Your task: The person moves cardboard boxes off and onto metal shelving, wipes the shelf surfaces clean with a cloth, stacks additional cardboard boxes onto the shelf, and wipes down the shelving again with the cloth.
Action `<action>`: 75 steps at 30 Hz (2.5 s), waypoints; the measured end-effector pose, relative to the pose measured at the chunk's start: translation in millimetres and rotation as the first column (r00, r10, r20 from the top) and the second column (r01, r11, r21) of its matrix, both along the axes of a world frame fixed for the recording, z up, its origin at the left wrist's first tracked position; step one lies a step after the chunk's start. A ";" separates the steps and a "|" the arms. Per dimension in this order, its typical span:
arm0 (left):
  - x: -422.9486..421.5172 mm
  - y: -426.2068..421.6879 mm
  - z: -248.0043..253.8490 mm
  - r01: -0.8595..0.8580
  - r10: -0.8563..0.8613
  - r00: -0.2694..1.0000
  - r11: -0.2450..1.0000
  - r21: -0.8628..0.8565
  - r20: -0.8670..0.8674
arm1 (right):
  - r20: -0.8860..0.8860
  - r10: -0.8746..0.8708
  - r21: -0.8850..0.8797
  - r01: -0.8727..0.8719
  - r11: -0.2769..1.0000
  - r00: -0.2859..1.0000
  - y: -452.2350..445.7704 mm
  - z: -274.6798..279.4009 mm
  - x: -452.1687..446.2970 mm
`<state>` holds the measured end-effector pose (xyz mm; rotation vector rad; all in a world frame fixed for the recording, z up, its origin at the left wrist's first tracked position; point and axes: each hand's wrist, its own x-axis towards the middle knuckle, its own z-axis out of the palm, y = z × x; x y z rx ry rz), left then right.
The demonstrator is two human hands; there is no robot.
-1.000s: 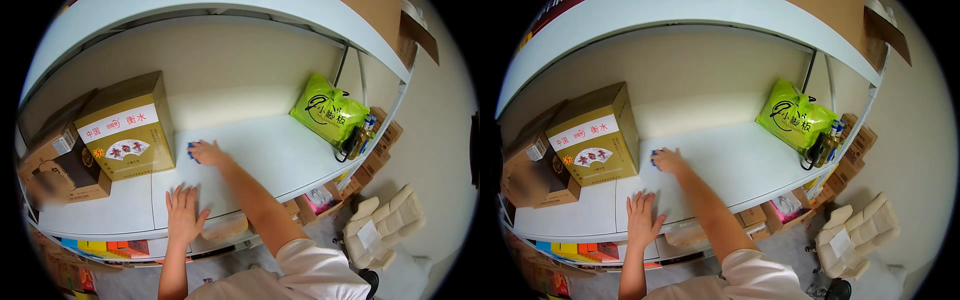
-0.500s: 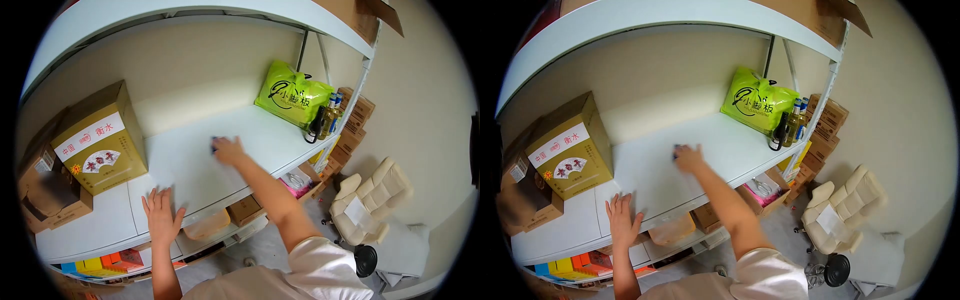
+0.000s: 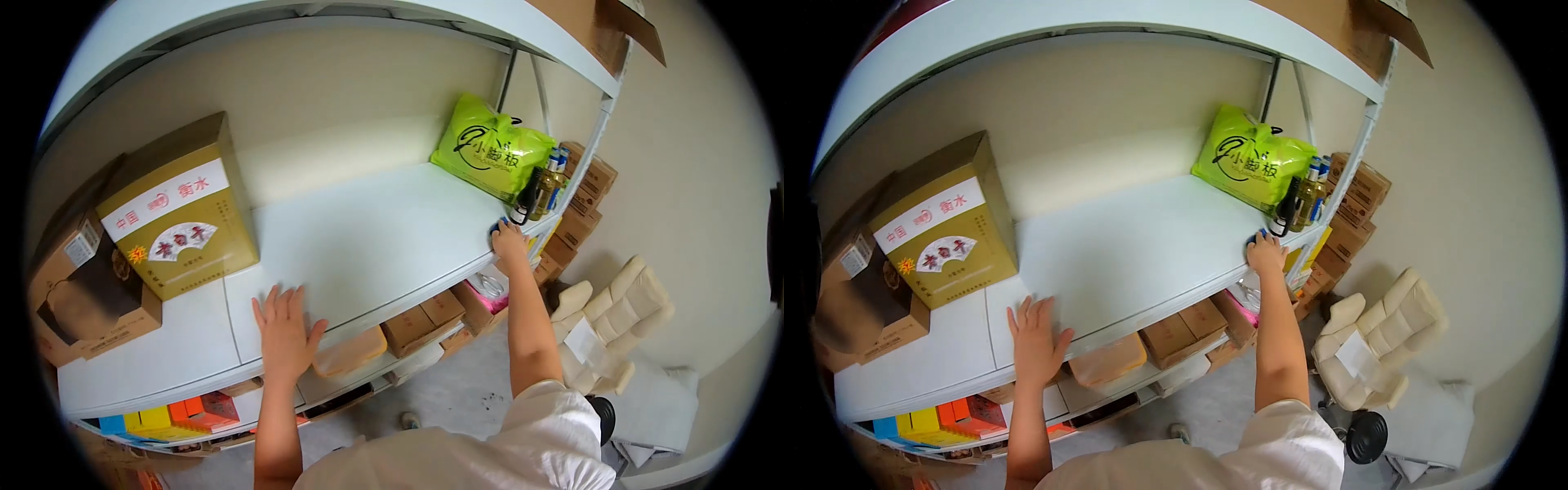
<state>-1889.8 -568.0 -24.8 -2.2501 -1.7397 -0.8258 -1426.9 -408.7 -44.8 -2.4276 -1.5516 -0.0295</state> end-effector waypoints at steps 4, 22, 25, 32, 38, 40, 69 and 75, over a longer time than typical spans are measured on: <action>-3.6 4.7 -0.2 0.067 -0.067 0.998 0.997 0.034 -0.003 | 0.083 0.080 0.005 -0.081 0.997 0.993 -13.4 1.3 -57.6; 0.3 7.2 -4.6 0.079 -0.088 0.961 0.996 0.044 0.261 | 0.212 0.864 0.371 -0.856 0.360 0.456 -111.7 -10.7 -347.0; 30.1 1.5 0.2 0.022 -0.027 0.978 0.999 0.027 0.206 | 0.084 0.884 0.187 -0.879 0.439 0.459 -117.9 6.3 -300.3; 147.8 -10.9 -3.2 0.146 -0.158 0.966 0.987 0.074 0.205 | 0.118 0.726 0.234 -0.730 0.642 0.677 -75.2 -5.3 -143.2; 246.8 -10.5 -7.7 0.168 -0.167 0.958 0.986 0.015 0.232 | 0.108 0.597 0.384 -0.587 0.713 0.795 -38.2 -20.6 23.0; 274.4 -7.9 -17.1 0.181 -0.186 0.961 0.983 0.043 0.205 | 0.114 0.615 0.407 -0.601 0.688 0.781 -28.0 -24.9 49.2; 527.3 56.8 -27.3 0.672 -0.663 0.694 0.737 0.078 0.280 | 0.106 0.538 0.847 -0.360 0.392 0.836 -63.5 -44.1 230.5; 613.0 65.0 -74.4 0.846 -0.796 0.529 0.523 -0.107 0.294 | -0.645 0.203 0.522 0.232 0.821 0.737 -168.1 -201.1 386.3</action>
